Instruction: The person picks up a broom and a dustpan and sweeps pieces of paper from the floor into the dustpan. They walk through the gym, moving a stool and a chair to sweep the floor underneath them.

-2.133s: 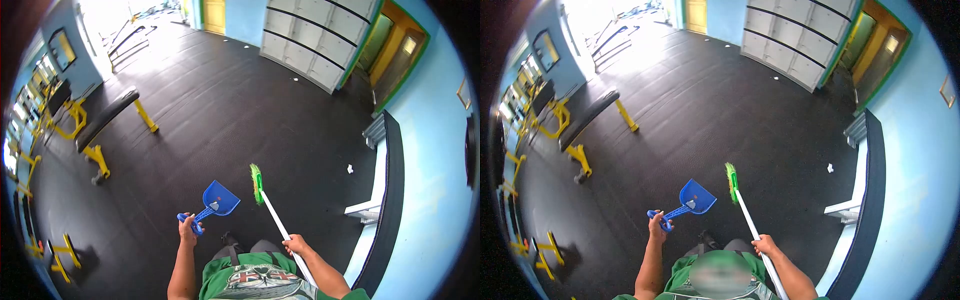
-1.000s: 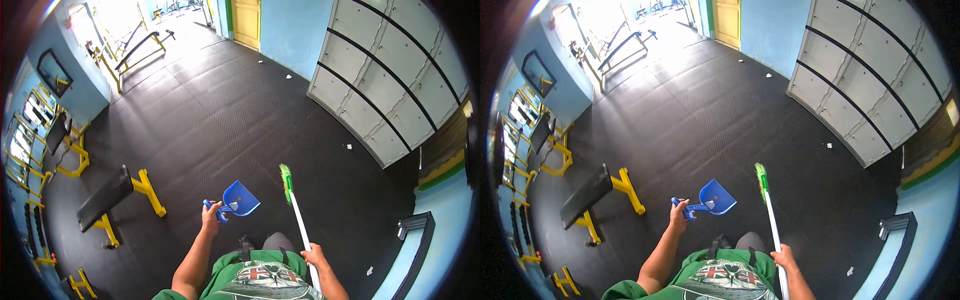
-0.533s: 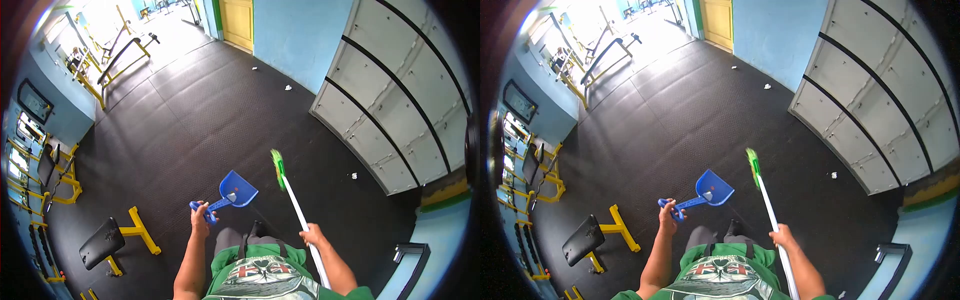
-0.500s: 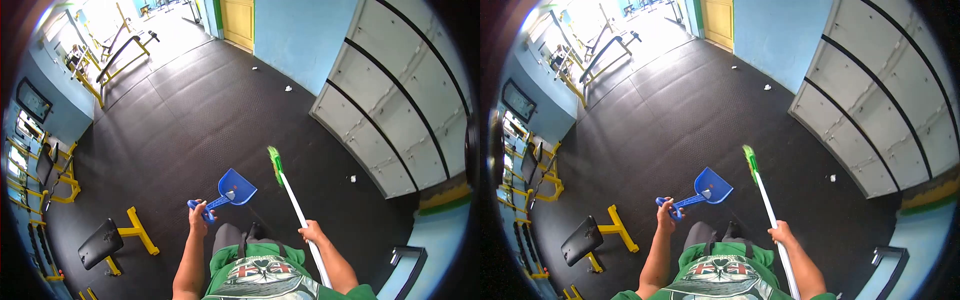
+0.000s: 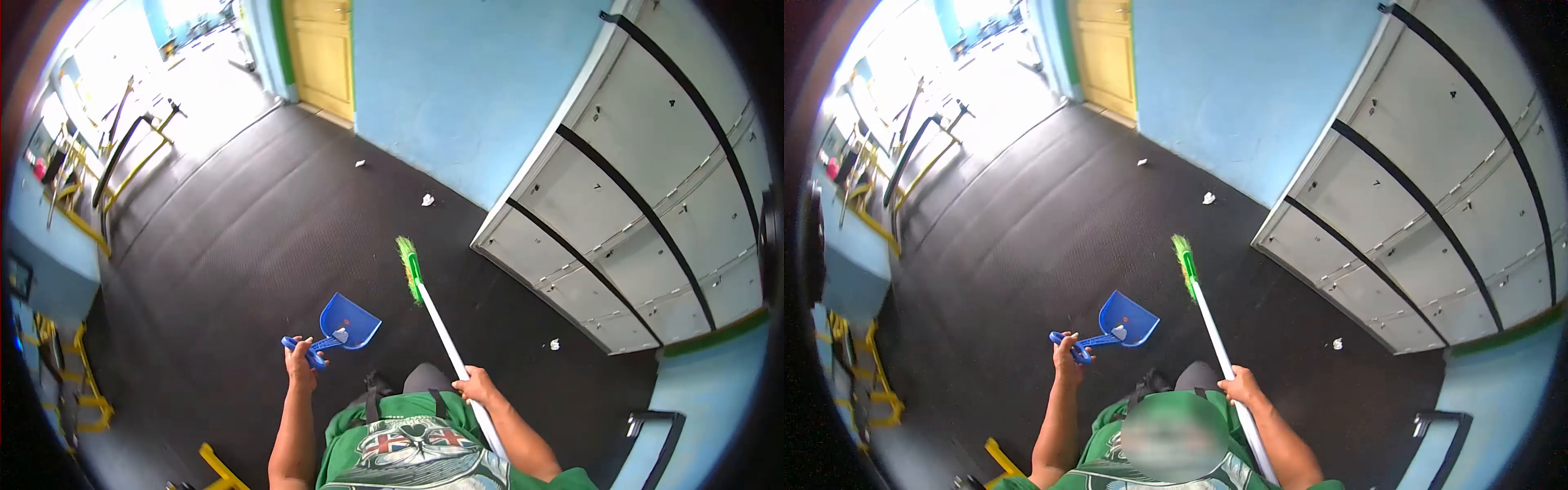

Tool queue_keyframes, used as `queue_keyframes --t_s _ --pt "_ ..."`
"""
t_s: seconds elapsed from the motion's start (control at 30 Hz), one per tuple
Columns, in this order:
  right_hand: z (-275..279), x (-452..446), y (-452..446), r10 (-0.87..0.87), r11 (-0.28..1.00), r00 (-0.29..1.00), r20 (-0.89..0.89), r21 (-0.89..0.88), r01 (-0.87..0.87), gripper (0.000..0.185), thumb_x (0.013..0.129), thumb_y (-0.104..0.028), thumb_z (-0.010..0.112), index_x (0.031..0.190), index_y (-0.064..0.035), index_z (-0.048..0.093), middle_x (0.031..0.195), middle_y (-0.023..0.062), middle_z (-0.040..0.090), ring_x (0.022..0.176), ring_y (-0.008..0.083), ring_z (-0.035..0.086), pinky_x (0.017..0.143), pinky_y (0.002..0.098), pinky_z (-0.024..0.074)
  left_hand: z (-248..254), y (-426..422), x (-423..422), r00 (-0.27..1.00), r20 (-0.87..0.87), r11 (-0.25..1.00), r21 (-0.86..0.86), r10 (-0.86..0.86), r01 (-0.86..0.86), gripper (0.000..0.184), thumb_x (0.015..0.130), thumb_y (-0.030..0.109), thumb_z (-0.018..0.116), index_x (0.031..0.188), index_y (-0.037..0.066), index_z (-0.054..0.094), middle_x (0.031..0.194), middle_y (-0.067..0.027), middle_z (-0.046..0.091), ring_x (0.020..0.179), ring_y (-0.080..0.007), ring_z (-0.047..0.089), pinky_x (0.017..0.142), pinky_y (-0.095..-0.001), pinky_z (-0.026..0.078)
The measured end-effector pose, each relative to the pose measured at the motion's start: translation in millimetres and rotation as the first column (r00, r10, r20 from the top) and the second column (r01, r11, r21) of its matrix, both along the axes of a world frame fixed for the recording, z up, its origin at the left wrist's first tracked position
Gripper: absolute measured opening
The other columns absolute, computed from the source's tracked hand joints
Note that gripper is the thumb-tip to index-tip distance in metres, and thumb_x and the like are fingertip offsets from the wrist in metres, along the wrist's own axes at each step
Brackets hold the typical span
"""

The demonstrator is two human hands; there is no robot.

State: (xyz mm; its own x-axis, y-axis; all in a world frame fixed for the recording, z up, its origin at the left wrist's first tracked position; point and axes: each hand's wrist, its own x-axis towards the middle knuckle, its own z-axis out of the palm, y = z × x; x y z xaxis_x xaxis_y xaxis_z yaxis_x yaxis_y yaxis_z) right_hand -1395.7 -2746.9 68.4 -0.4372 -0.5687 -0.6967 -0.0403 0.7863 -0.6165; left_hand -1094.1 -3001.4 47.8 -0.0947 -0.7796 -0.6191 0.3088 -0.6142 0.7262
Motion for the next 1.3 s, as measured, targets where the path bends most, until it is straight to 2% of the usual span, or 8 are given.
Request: queue_keyframes --t_s 0.23,0.37,0.43,0.63,0.87,1.03,1.1,1.3 --pt "-25 -88 -140 -0.127 0.99 0.991 -0.051 0.059 0.13 0.022 0.072 -0.007 0.068 0.089 0.0023 0.057 0.063 0.0125 0.059 0.047 0.0192 0.059 0.038 0.0331 0.046 0 -186 -97 0.989 0.11 0.995 0.018 -0.099 0.097 0.043 0.075 0.018 0.061 0.112 0.012 0.041 0.092 -0.0072 0.055 0.061 -0.0178 0.057 0.049 -0.0371 0.053" --pt "-79 -171 -229 0.168 0.972 0.895 -0.413 -0.083 -0.22 0.022 0.072 -0.007 0.068 0.088 0.0031 0.056 0.065 0.0152 0.061 0.051 0.0214 0.062 0.039 0.034 0.0474 4 -265 -144 0.998 0.058 1.0 0.023 0.005 -0.006 0.043 0.076 0.016 0.062 0.113 0.013 0.04 0.094 -0.008 0.052 0.061 -0.0182 0.057 0.05 -0.0374 0.053" --pt "-35 -203 -314 0.022 0.991 0.998 -0.05 0.131 -0.016 0.021 0.073 -0.006 0.067 0.089 0.0031 0.056 0.065 0.014 0.06 0.05 0.0204 0.061 0.038 0.0332 0.0471 17 -310 -170 0.998 0.06 0.999 0.035 0.016 -0.018 0.045 0.076 0.016 0.062 0.114 0.011 0.038 0.095 -0.0086 0.051 0.061 -0.0178 0.057 0.05 -0.0373 0.053" --pt "1 -280 -500 -0.053 0.991 0.984 0.171 0.134 0.03 0.026 0.078 -0.002 0.061 0.1 0.002 0.048 0.068 0.0107 0.055 0.048 0.017 0.055 0.038 0.0326 0.048 27 -432 -239 0.999 0.046 1.0 0.022 0.015 -0.016 0.042 0.076 0.02 0.065 0.11 0.014 0.041 0.089 -0.0075 0.048 0.061 -0.0176 0.057 0.05 -0.0369 0.054" --pt "-36 -309 -637 0.39 0.892 0.901 -0.191 0.321 -0.318 0.029 0.073 -0.002 0.044 0.099 0.007 0.053 0.085 0.028 0.063 0.063 0.0337 0.067 0.054 0.041 0.0538 -12 -580 -303 0.97 0.213 0.991 0.088 -0.12 0.104 0.048 0.074 0.023 0.069 0.113 0.01 0.043 0.086 -0.0066 0.056 0.063 -0.0142 0.057 0.046 -0.0307 0.051" --pt "-6 -327 -740 0.405 0.875 0.9 -0.164 0.355 -0.329 0.034 0.076 -0.002 0.045 0.108 0.008 0.048 0.088 0.031 0.062 0.071 0.0381 0.066 0.065 0.0433 0.054 -28 -656 -339 0.936 0.283 0.975 0.134 -0.211 0.179 0.051 0.073 0.025 0.072 0.114 0.011 0.045 0.083 -0.0069 0.055 0.062 -0.0138 0.057 0.044 -0.0279 0.046" --pt "-39 -345 -772 0.568 0.817 0.734 -0.373 0.357 -0.452 0.041 0.078 -0.004 0.047 0.116 0.0106 0.042 0.095 0.0321 0.061 0.088 0.0385 0.064 0.077 0.0446 0.0522 -35 -685 -353 0.917 0.334 0.974 0.134 -0.216 0.181 0.05 0.073 0.026 0.072 0.113 0.01 0.046 0.081 -0.0069 0.055 0.061 -0.0137 0.056 0.043 -0.0283 0.046" --pt "-106 -378 -903 0.666 0.714 0.681 -0.304 0.524 -0.464 0.045 0.081 -0.007 0.049 0.121 0.0111 0.039 0.106 0.0306 0.059 0.103 0.0398 0.059 0.088 0.0439 0.0488 -44 -749 -405 0.905 0.392 0.982 0.146 -0.167 0.118 0.044 0.073 0.023 0.073 0.107 0.009 0.048 0.079 -0.0055 0.054 0.06 -0.0135 0.056 0.046 -0.0304 0.052"
